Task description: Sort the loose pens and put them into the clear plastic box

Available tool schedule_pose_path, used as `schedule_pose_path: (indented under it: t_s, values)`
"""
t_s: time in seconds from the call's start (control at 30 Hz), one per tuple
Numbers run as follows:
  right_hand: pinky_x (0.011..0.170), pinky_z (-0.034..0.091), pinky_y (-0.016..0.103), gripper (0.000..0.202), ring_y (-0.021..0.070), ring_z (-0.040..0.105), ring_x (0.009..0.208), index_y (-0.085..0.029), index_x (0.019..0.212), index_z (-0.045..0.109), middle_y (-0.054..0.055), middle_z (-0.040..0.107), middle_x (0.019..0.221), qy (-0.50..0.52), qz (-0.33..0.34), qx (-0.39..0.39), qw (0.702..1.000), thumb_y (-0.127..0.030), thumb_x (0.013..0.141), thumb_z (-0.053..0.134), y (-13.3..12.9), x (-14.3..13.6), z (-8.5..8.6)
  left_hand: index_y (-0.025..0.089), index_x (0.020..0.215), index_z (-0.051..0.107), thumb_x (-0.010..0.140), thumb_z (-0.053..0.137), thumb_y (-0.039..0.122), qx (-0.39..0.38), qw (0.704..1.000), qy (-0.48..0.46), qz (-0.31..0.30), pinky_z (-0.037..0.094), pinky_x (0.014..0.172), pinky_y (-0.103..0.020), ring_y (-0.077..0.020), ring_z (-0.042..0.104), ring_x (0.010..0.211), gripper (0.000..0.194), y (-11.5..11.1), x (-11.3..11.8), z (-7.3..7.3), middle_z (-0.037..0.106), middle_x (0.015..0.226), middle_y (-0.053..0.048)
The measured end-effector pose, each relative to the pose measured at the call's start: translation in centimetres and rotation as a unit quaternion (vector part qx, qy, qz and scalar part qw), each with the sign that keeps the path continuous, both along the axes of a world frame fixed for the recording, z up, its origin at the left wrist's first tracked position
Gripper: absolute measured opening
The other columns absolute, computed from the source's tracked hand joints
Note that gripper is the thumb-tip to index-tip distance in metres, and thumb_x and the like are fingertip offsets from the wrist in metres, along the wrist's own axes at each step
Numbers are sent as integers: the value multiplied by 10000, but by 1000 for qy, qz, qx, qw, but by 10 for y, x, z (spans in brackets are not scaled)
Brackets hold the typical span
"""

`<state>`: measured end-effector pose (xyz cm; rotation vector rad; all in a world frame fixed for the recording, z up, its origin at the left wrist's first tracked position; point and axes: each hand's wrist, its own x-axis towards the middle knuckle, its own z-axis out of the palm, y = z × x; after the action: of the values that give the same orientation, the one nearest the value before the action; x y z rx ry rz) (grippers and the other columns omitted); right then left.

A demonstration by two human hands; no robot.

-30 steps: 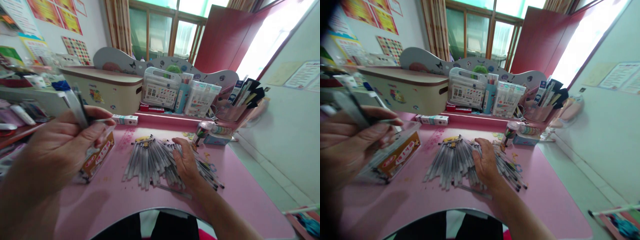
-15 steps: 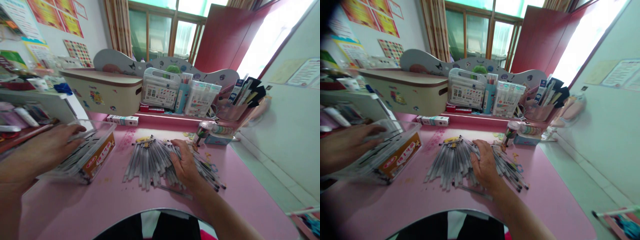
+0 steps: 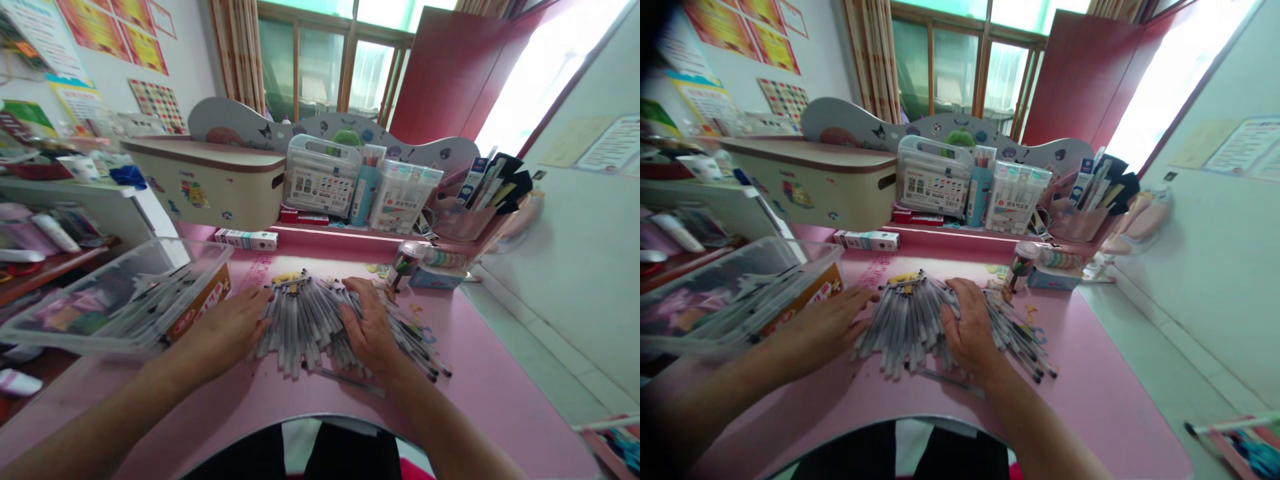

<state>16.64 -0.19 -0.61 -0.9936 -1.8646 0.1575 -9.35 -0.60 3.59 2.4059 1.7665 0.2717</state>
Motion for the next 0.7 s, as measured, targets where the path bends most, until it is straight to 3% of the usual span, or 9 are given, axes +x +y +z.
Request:
schedule_pose_path:
  t_s: [0.1, 0.2, 0.37, 0.7]
  values:
    - [1021, 450, 478, 351, 266, 538, 1180, -200, 1302, 500, 128, 585, 1228, -3, 0, -1, 1000, -178, 952, 479, 0, 0, -1, 163, 1169, 590, 894, 496, 260, -49, 998, 29, 15, 461, 931, -449, -353, 639, 1115, 306, 15, -1, -27, 659, 1216, -200]
    - [1028, 451, 487, 366, 269, 538, 1190, -206, 1314, 497, 127, 589, 1237, -7, 0, 1, 1000, -180, 950, 482, 0, -1, -2, 163, 1165, 564, 882, 521, 269, -74, 996, 22, 42, 469, 899, -443, -366, 653, 1111, 305, 25, -4, -38, 676, 1197, -218]
    - [1023, 463, 487, 375, 268, 547, 1182, -211, 1310, 504, 125, 593, 1239, -6, 2, 4, 1000, -169, 938, 485, -1, -2, -4, 171, 1145, 535, 874, 515, 267, -95, 993, -11, 71, 472, 827, -406, -350, 696, 1016, 288, 29, -5, -35, 731, 1011, -183]
    - [1038, 459, 469, 377, 261, 546, 1185, -207, 1294, 522, 122, 592, 1238, 0, 10, 3, 1000, -151, 923, 492, -1, -4, -3, 196, 1157, 507, 854, 526, 293, -119, 985, -82, 94, 442, 709, -321, -279, 705, 868, 318, 28, -7, -32, 722, 898, -91]
